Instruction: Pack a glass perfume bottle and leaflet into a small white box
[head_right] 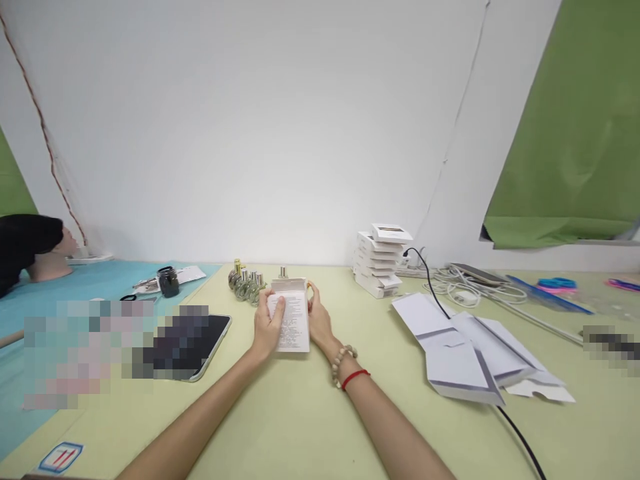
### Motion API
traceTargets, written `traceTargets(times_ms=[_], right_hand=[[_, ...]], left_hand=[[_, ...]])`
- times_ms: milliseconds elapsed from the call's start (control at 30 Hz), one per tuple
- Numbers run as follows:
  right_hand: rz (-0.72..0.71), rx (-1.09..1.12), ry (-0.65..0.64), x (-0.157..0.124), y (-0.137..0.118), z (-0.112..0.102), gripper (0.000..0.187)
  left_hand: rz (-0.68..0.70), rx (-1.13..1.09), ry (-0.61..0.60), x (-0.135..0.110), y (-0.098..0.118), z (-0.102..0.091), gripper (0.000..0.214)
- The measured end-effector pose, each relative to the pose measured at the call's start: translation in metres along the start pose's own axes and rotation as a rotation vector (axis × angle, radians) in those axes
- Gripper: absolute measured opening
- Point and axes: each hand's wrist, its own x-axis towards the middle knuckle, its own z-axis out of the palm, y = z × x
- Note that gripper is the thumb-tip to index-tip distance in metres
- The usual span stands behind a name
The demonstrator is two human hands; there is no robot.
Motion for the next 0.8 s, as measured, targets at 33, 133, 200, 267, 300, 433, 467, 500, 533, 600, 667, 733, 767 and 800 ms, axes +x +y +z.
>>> traceTargets(times_ms=[33, 133, 200, 267, 300, 433, 467, 500, 533, 600, 667, 733, 767, 800], right_hand=[[0.071, 0.042, -0.005, -0.003, 0.008, 0.001, 0.039], [0.367, 0.224, 0.003, -0.009, 0.029, 0.000, 0.062], [0.508, 0.308, 0.050, -0.010, 0.039, -0.006, 0.068], [0.551, 0.338, 0.141, -0.007, 0.044, -0.014, 0.069], [0.560, 0.356, 0.197, -0.005, 0.044, -0.018, 0.071], [0.534, 0.475, 0.433, 0.010, 0.033, -0.036, 0.075], [0.520, 0.511, 0.465, 0.013, 0.028, -0.040, 0.075], [0.508, 0.554, 0.480, 0.016, 0.023, -0.044, 0.075], [0.495, 0.599, 0.479, 0.019, 0.018, -0.048, 0.076], [0.438, 0.664, 0.435, 0.022, 0.008, -0.054, 0.075], [0.351, 0.671, 0.380, 0.024, -0.002, -0.058, 0.070], [0.262, 0.682, 0.316, 0.025, -0.011, -0.061, 0.065], [0.223, 0.677, 0.286, 0.025, -0.014, -0.061, 0.063], [0.186, 0.662, 0.258, 0.025, -0.018, -0.062, 0.060]], left_hand=[[-0.018, 0.021, 0.013, 0.000, -0.001, 0.001, 0.034], [-0.069, 0.017, -0.001, 0.000, -0.005, 0.002, 0.034], [-0.091, -0.032, -0.045, -0.001, -0.008, 0.002, 0.036], [-0.121, -0.096, -0.107, -0.001, -0.011, 0.004, 0.039], [-0.145, -0.138, -0.149, -0.001, -0.013, 0.005, 0.041], [-0.308, -0.330, -0.344, -0.004, -0.021, 0.014, 0.047], [-0.353, -0.364, -0.388, -0.005, -0.022, 0.017, 0.048], [-0.388, -0.384, -0.426, -0.007, -0.022, 0.019, 0.049], [-0.404, -0.391, -0.456, -0.009, -0.023, 0.021, 0.048], [-0.378, -0.376, -0.484, -0.012, -0.021, 0.023, 0.046], [-0.319, -0.335, -0.493, -0.013, -0.017, 0.023, 0.043], [-0.253, -0.271, -0.488, -0.013, -0.011, 0.021, 0.041], [-0.206, -0.221, -0.471, -0.012, -0.007, 0.019, 0.040], [-0.145, -0.160, -0.440, -0.010, -0.003, 0.018, 0.039]])
